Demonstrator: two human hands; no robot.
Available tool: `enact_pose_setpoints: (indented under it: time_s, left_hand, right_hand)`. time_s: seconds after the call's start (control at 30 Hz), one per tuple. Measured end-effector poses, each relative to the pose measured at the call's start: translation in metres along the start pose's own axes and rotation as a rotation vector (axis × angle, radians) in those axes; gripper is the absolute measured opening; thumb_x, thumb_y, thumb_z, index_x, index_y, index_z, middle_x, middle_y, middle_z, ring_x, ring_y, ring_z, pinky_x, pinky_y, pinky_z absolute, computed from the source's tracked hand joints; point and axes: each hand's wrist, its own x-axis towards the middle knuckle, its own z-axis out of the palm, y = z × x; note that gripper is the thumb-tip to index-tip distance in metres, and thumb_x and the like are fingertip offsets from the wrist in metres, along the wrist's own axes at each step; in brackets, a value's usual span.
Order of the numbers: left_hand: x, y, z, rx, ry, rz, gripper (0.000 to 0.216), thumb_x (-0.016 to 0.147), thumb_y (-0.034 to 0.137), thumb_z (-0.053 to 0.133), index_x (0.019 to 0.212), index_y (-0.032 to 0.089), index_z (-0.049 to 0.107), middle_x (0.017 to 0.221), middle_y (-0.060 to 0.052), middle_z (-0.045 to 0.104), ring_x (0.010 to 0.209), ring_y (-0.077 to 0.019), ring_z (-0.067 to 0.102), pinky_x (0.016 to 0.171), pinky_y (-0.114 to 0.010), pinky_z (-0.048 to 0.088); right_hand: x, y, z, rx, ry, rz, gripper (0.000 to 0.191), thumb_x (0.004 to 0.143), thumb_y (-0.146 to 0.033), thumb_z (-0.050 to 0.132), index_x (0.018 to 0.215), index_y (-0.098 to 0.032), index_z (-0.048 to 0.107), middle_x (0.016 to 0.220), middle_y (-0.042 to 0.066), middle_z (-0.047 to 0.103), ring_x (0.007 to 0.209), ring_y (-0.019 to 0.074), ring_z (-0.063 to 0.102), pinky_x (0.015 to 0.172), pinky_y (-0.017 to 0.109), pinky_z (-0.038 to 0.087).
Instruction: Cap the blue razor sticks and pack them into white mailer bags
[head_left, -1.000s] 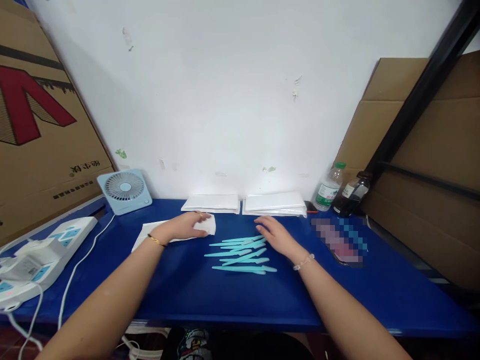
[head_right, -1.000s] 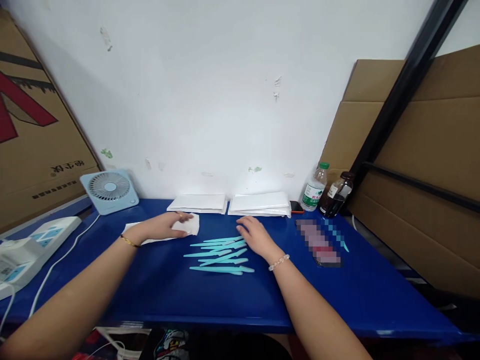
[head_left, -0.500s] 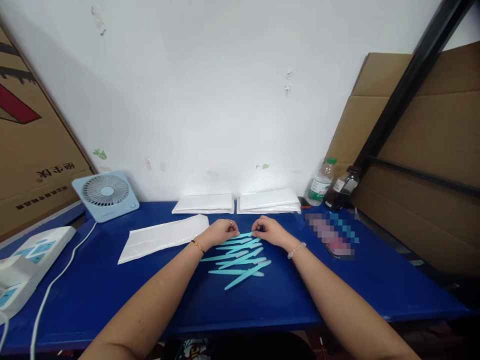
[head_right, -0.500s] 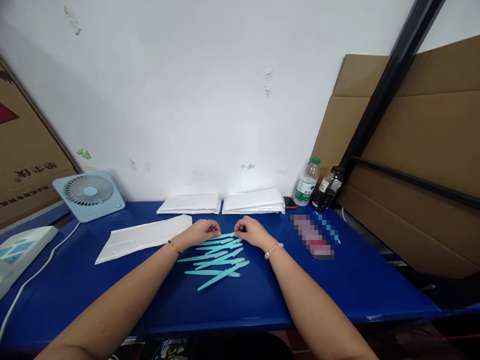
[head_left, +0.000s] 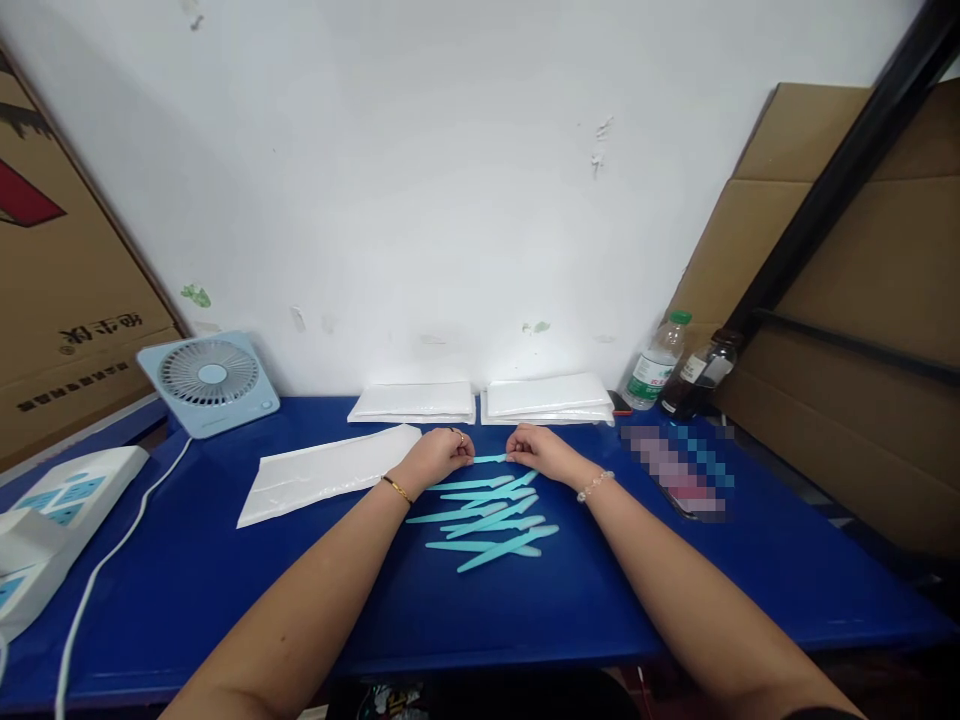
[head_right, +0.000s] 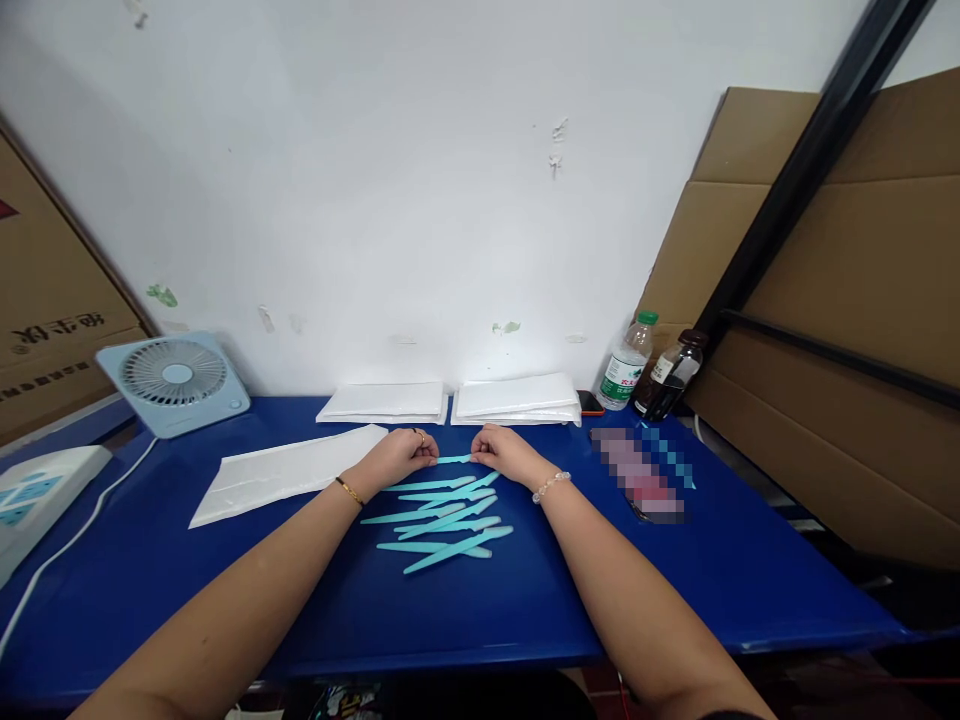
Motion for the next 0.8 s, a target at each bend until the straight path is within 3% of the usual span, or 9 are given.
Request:
enact_pose_setpoints:
  time_s: [0.3, 0.43, 0.63, 0.8]
  left_hand:
    - [0.001, -0.008, 0.0, -0.025, 0.0, -0.058, 0.017, 0.081, 0.028, 0.053, 0.084, 0.019, 0.066, 0.083, -0.004, 0.067, 0.075, -0.0168, 0.061, 0.067, -0.026, 0.046]
    - [-0.009, -0.008, -0.005, 0.024, 0.063, -0.037, 0.022, 0.082, 0.033, 0.053, 0.095, 0.02, 0.065, 0.092, -0.005, 0.065, 0.082, -0.0182, 0.06, 0.072, -0.028, 0.045]
    - [-0.019, 0.008, -0.009, 0.015, -0.035, 0.035, 0.035, 0.076, 0.052, 0.06, 0.091, 0.021, 0.066, 0.089, -0.003, 0.062, 0.079, -0.0175, 0.058, 0.066, -0.026, 0.042]
    - [-0.019, 0.021, -0.008, 0.084, -0.053, 0.056, 0.023, 0.077, 0.043, 0.061, 0.082, 0.02, 0.065, 0.085, -0.002, 0.062, 0.078, -0.0162, 0.058, 0.065, -0.025, 0.039]
  right_hand:
    - [-0.013, 0.006, -0.021, -0.034, 0.032, 0.114, 0.013, 0.079, -0.031, 0.062, 0.078, -0.018, 0.065, 0.079, 0.003, 0.059, 0.069, 0.0151, 0.054, 0.065, 0.027, 0.043]
    - [-0.02, -0.001, -0.026, -0.053, 0.113, 0.094, 0.016, 0.078, -0.034, 0.064, 0.08, -0.018, 0.065, 0.081, 0.003, 0.058, 0.071, 0.0156, 0.054, 0.067, 0.028, 0.043]
    - [-0.018, -0.032, -0.005, -0.014, -0.051, -0.057, 0.012, 0.08, -0.032, 0.063, 0.085, -0.02, 0.065, 0.083, 0.002, 0.057, 0.071, 0.0138, 0.053, 0.064, 0.025, 0.042]
    - [-0.013, -0.038, 0.008, -0.075, -0.095, -0.023, 0.009, 0.079, -0.028, 0.063, 0.08, -0.019, 0.062, 0.08, 0.002, 0.055, 0.069, 0.0135, 0.051, 0.061, 0.024, 0.039]
